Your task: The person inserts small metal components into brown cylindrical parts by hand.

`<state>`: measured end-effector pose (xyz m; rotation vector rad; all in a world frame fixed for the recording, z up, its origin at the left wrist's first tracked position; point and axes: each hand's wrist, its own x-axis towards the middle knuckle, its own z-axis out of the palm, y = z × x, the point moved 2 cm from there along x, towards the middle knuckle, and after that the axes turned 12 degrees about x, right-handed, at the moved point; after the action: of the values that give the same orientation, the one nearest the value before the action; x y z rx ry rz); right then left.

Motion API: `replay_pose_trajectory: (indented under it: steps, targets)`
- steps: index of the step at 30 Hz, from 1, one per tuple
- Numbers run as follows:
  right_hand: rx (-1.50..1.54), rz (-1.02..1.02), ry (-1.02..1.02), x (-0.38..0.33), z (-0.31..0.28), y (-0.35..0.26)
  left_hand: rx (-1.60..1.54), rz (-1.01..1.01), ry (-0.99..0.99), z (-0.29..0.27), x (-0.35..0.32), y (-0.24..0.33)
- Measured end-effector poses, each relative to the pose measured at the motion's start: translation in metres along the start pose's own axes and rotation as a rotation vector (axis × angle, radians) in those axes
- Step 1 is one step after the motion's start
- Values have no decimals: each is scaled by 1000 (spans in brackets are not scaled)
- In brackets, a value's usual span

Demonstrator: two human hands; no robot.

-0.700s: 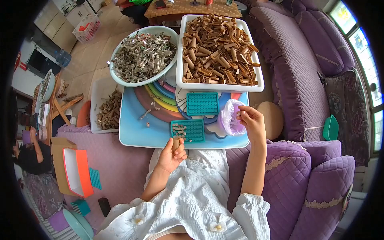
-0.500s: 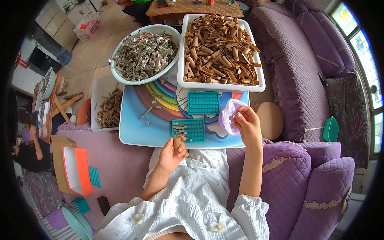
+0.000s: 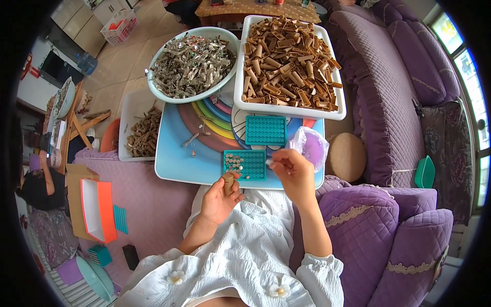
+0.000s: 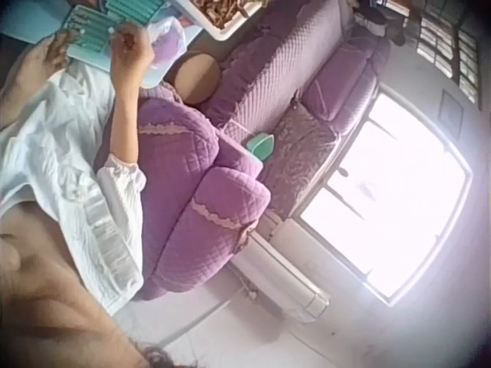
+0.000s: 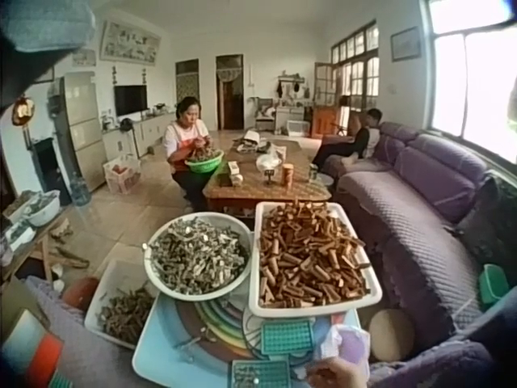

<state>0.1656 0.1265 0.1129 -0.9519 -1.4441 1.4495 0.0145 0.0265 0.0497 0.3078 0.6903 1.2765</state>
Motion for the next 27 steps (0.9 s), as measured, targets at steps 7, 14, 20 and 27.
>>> replay_pose_trajectory:
  steps: [7, 14, 20, 27]
  targets:
    - [-317, -148, -241, -5, 33, -38, -189, 6, 1, 10, -6, 15]
    - [161, 303, -312, -3, 46, -28, -155, 97, -6, 16, -9, 18]
    - [350, 446, -291, -6, 54, -19, -132, 128, -30, 11, -5, 18]
    - [398, 476, -230, -4, 59, -20, -119, 82, -37, 17, -7, 23]
